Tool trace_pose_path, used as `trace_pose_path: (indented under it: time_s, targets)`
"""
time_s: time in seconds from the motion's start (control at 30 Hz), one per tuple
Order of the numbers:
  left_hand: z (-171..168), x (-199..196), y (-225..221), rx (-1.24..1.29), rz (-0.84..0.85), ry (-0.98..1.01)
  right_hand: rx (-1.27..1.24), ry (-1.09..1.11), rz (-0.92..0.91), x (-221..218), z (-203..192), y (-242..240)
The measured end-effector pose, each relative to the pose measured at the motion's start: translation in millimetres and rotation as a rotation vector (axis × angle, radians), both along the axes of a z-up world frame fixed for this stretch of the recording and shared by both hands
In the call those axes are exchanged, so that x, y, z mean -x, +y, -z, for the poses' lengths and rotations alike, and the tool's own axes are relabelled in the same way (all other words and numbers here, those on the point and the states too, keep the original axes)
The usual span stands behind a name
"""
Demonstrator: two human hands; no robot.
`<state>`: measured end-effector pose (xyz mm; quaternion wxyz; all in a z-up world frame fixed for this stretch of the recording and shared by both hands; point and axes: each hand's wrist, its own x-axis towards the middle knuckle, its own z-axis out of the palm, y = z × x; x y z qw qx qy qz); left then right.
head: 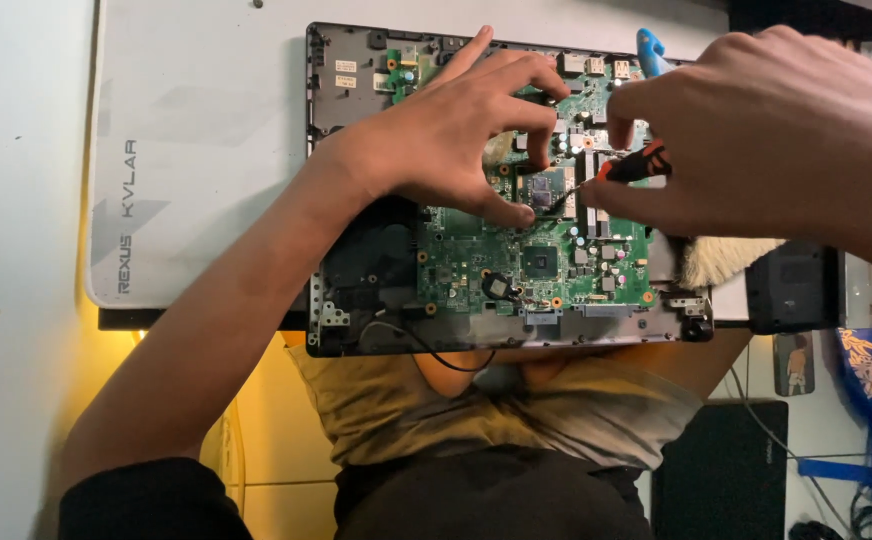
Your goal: Reinstalling a motherboard into a laptop chassis, including cleaning with a brush and using a screwdriver to secure parts.
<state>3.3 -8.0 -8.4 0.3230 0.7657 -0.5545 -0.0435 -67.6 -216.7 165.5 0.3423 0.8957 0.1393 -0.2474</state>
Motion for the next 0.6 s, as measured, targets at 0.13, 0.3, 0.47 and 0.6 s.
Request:
trace_pose_path:
  time_s: [0.13, 0.3, 0.47, 0.6]
  targets:
    - [-2, 1, 0, -0.018, -0.011, 0.024, -0.04, 0.048, -0.034, 5, 1, -6]
    - [-2, 1, 0, 0.011, -0.008, 0.01, 0.069, -0.033, -0.189, 9, -1, -4]
    - [1, 0, 0, 0.018, 0.003, 0.008, 0.042, -0.007, -0.168, 2, -5, 3]
    - [-1, 0, 0, 0.004, -0.006, 0.021, 0.006, 0.02, -0.089, -3, -4, 6]
